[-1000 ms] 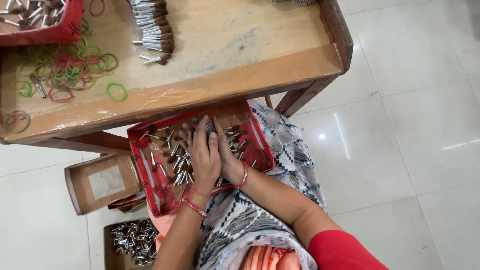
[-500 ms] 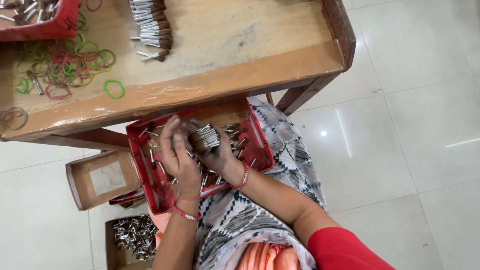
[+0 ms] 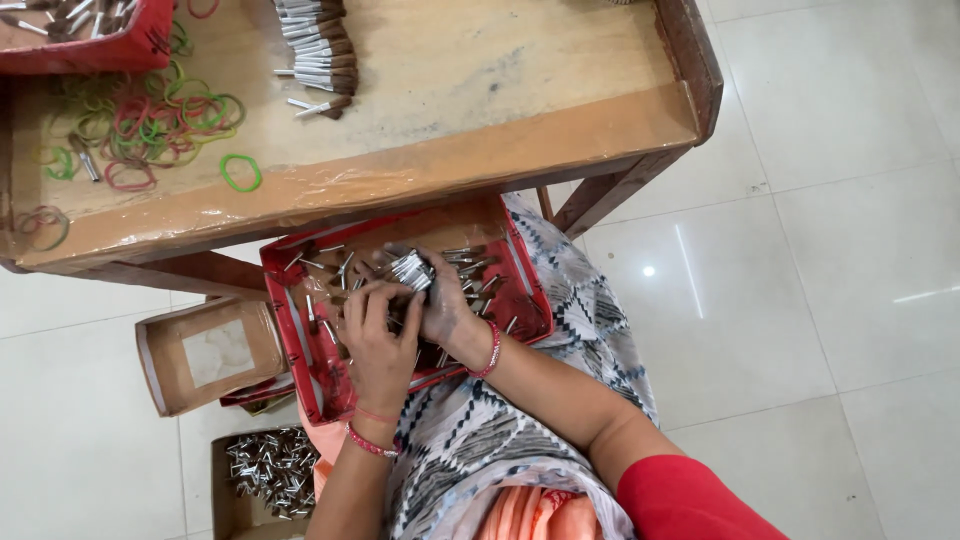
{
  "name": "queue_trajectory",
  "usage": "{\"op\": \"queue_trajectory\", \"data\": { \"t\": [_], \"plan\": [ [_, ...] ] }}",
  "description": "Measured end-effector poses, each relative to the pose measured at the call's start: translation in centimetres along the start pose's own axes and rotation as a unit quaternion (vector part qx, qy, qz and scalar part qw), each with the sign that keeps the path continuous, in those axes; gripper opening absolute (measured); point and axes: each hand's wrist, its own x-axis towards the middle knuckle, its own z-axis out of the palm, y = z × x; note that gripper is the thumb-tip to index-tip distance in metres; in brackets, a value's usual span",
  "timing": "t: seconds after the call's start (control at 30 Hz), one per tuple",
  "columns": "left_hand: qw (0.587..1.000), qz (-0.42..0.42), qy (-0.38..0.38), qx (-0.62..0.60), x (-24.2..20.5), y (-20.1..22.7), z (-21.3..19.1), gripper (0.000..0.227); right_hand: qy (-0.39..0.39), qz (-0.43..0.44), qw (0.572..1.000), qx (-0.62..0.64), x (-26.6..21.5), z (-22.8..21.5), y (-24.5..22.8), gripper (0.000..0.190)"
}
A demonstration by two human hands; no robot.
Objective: Sorting small metal pins and grouping them into organized batches within a red container.
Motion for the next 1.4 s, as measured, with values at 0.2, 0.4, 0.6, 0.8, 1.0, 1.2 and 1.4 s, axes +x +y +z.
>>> {"op": "queue_trajectory", "data": {
  "t": [0.2,0.4,0.6,0.8,1.0,1.2,1.4],
  "plan": [
    [0.997,-0.068,-0.019,-0.012,1.3,0.4,-0.1,0.013,-0.012,-0.015,1.000,-0.003,0.3,-1.0,0.0,0.047],
    [0.998,-0.019,0.005,-0.061,0.3,-1.0,-0.1,0.014,-0.073,-0.041,0.996,0.031,0.5,-0.6,-0.3,0.037],
    [0.881,-0.224,0.120,-0.400,-0.7,-3.7,3.7,0.040,-0.033,0.004,0.993,0.109,0.5,-0.5,0.3,0.038],
    [0.874,-0.222,0.129,-0.412,1.8,-2.9,5.2,0.052,0.021,-0.001,1.000,-0.005,1.0,-2.4,0.7,0.034],
    [0.803,-0.258,0.164,-0.511,1.1,-4.4,5.7,0.053,0.015,-0.014,0.999,0.038,0.0,-0.1,0.7,0.050],
    [0.847,-0.262,0.114,-0.447,1.8,-4.3,5.3,0.051,-0.003,-0.025,1.000,-0.016,0.9,-2.4,1.2,0.045],
    [0.996,-0.034,-0.008,0.083,3.2,-3.1,4.8,0.040,0.011,-0.018,0.996,-0.088,0.5,-5.1,2.3,0.045]
  ]
}}
